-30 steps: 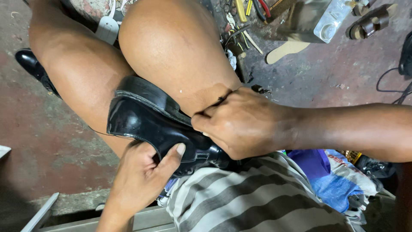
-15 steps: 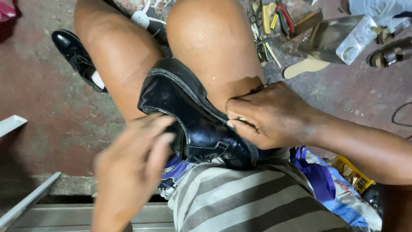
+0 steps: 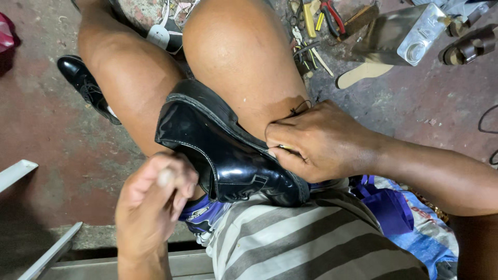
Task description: The person sits on the floor and sews a black leather shoe using a needle and thread. They repeatedly push the needle through the sole and pull the thread to stitch the shoe, holding it steady with their left hand.
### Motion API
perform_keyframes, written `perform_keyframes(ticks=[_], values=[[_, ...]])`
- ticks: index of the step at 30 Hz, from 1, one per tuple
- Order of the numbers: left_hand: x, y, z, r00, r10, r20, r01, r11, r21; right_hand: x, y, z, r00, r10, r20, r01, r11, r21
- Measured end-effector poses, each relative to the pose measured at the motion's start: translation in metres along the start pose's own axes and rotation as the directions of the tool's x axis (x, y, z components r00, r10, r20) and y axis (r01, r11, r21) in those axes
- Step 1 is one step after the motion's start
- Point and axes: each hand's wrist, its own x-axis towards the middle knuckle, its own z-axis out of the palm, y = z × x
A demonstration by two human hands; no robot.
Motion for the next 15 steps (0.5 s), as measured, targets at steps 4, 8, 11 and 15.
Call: perform_keyframes(ticks=[4,8,11,15], values=[[0.013,-0.005,0.018,0.994,0.005,-0.109,0.079,0.658,0.748,0.0,0.002,0.002,0.994,-0.108,-0.029,0.106,0.991,-0.084],[0.026,0.002,0.026,0.967,0.112,0.23,-0.251,0.227,0.941,0.0,0.005,0.006,0.972,-0.224,-0.067,0.215,0.969,-0.119],[0.033,0.009,0.03,0.984,-0.067,0.164,-0.117,0.448,0.886,0.0,0.006,0.007,0.959,-0.271,-0.08,0.258,0.956,-0.141],[0.037,0.01,0.036,0.971,-0.179,0.158,0.022,0.727,0.686,0.002,0.007,0.009,0.955,-0.285,-0.081,0.274,0.954,-0.122]])
